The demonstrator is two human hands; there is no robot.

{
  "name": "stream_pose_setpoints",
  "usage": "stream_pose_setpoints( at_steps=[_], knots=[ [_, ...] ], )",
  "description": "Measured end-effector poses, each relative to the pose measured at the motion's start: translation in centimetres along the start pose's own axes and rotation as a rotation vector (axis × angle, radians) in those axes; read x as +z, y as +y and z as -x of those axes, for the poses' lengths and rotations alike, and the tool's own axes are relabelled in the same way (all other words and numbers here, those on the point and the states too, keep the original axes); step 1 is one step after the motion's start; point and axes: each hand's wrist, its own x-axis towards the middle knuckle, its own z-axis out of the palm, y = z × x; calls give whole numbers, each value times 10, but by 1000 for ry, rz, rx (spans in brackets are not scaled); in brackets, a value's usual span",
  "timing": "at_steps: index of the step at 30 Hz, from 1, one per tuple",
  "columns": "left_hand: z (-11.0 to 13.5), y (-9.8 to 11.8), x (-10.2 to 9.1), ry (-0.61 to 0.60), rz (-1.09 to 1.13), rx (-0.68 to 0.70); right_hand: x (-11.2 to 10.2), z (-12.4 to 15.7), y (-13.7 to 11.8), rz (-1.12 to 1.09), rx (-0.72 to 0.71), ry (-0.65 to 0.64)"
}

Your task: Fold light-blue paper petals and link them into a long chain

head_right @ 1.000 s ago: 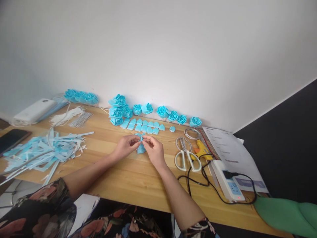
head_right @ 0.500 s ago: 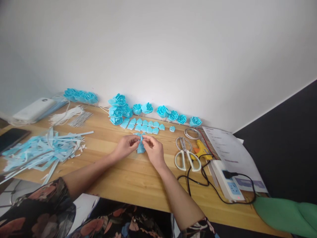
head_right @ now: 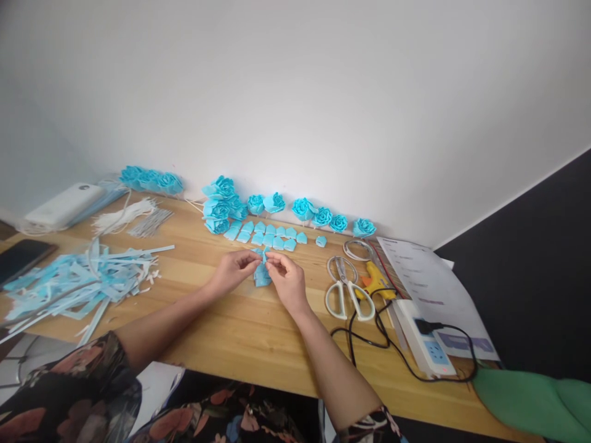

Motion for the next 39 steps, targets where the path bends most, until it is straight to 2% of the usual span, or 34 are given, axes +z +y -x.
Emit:
stream_pose_setpoints(
  at_steps=[5, 9, 11, 14, 16, 22, 28, 32, 39],
  knots=[
    [-3, 0, -6, -1, 183, -55, -1, -1, -1, -109, 28, 0],
    [-8, -2, -8, 136, 317, -116, -2, -2, -3, -236, 65, 6],
    [-10, -3, -7, 92, 364, -165, -2, -3, -6, -261, 83, 6],
    [-11, -3, -6, -105, 389, -228, -2, -2, -9, -284, 97, -6],
    [-10, -3, -6, -160, 374, -244, -2, -2, -9, -294, 112, -16],
    [-8, -1, -5, -136, 343, -197, -1, -1, -3, -260, 118, -127],
    [-7, -2, -6, -167, 349, -205, -3, -2, 1, -155, 58, -93],
    [-8, -1, -9, -166, 359, -229, -6, -4, -4, -190, 91, -148],
    [-9, -2, -10, -172, 327, -210, -7, -4, -5, -273, 149, -159]
  ],
)
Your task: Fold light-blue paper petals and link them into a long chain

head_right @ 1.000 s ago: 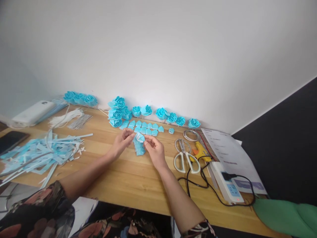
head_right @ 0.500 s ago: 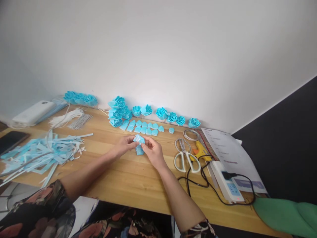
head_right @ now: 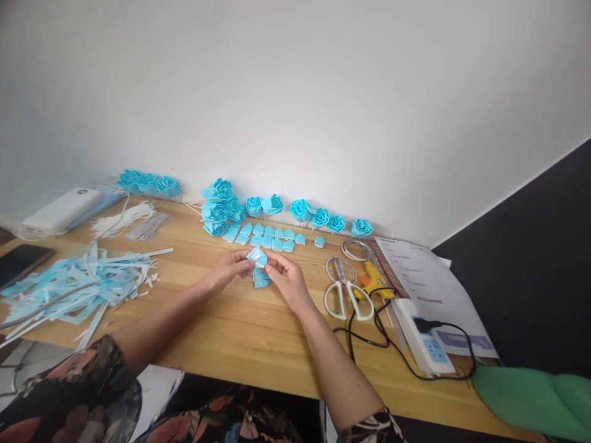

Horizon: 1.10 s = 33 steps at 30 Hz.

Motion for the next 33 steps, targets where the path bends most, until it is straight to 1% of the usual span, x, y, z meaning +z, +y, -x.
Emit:
stream_pose_setpoints(
  at_steps=[2, 3, 4, 7, 8, 9, 10, 12, 13, 15, 18, 21, 27, 33],
  knots=[
    [-1, -2, 0, 6, -13, 36, 0, -1, 1, 2, -13, 15],
    [-1, -2, 0, 29, -13, 69, 0, -1, 2, 9, -18, 31],
    [-1, -2, 1, 74, -10, 111, 0, -1, 2, 17, -24, 53],
    [3, 1, 2, 277, -50, 260, 0, -2, 4, 65, -50, 144],
    [5, 2, 3, 323, -98, 296, -1, -3, 5, 87, -62, 173],
    [7, 3, 4, 338, -163, 323, -1, -3, 5, 111, -76, 195],
    [9, 4, 5, 324, -232, 339, -1, -3, 6, 134, -91, 208],
    [12, 4, 7, 248, -349, 350, -1, -3, 8, 179, -117, 212],
    [12, 2, 8, 215, -388, 348, -1, -3, 8, 201, -127, 208],
    [11, -2, 9, 187, -428, 333, 0, -2, 8, 237, -142, 201],
    [7, -7, 9, 196, -467, 308, 2, 0, 7, 268, -156, 187],
    [6, -8, 9, 177, -486, 310, 4, 1, 5, 292, -173, 173],
    [8, -6, 11, 169, -488, 310, 5, 3, 5, 357, -193, 164],
    [9, -2, 12, 177, -490, 281, 7, 4, 4, 377, -209, 176]
  ],
)
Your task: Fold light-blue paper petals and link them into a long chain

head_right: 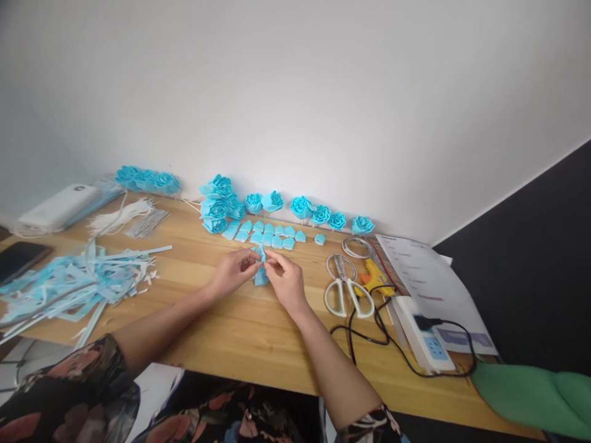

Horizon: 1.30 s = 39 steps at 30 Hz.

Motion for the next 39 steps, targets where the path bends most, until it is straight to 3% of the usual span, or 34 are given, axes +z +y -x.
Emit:
stream_pose_setpoints(
  at_steps=[13, 21, 24, 27, 30, 33, 36, 39],
  knots=[
    [-3, -4, 0, -1, 146, -26, -2, -2, 2, -58, 48, -6],
    [-10, -9, -10, 101, 184, -73, -5, -8, 3, -368, 214, 121],
    [-15, -2, -31, 175, 158, -91, -8, -11, 2, -469, 273, 154],
    [-10, 7, -69, 222, -8, -91, -10, -12, 1, -547, 309, 135],
    [12, 5, -115, 165, -364, -107, -9, -11, 0, -606, 324, 114],
    [43, -17, -151, 144, -597, -224, -8, -11, 0, -637, 328, 79],
    [68, -45, -170, 126, -737, -258, -6, -10, 2, -655, 331, 40],
    [74, -58, -169, 183, -769, -60, -5, -10, 3, -619, 317, 12]
  ],
)
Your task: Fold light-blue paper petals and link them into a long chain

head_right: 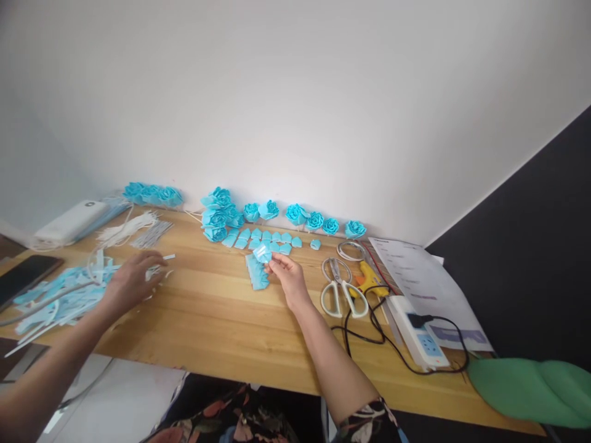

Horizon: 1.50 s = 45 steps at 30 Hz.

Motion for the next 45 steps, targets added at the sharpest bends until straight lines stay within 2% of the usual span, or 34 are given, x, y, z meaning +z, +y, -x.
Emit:
stream_pose_setpoints(
  at_steps=[3, 5, 9, 11, 13, 16, 18, 22, 26, 30, 35, 41, 45],
  knots=[
    [-9, 28, 9, 29, 149, 80, 0, 1, 1, 70, -10, -35],
    [-21, 61, 18, -59, 385, 62, 1, 2, 0, 88, 1, -59],
    [-45, 129, 46, -325, 876, -54, 4, 5, -4, 97, 15, -81],
    [-55, 151, 61, -384, 1053, -132, 5, 5, -5, 110, 1, -85],
    [-61, 161, 73, -396, 1169, -215, 6, 5, -7, 124, -14, -85],
    [-67, 164, 82, -391, 1285, -307, 6, 5, -7, 134, -22, -85],
    [-70, 163, 83, -387, 1341, -314, 5, 5, -6, 135, -14, -91],
    [-73, 161, 83, -392, 1357, -235, 2, 6, -5, 152, 14, -124],
    [-72, 164, 82, -451, 1314, -156, 0, 6, -6, 187, 7, -154],
    [-68, 164, 85, -492, 1302, -146, 1, 5, -7, 264, 29, -127],
    [-65, 161, 86, -423, 1336, -146, 2, 5, -6, 321, 12, -153],
    [-61, 162, 85, -440, 1331, -131, 1, 6, -7, 348, -14, -127],
    [-60, 162, 85, -396, 1317, -100, -1, 5, -4, 366, -18, -130]
  ],
)
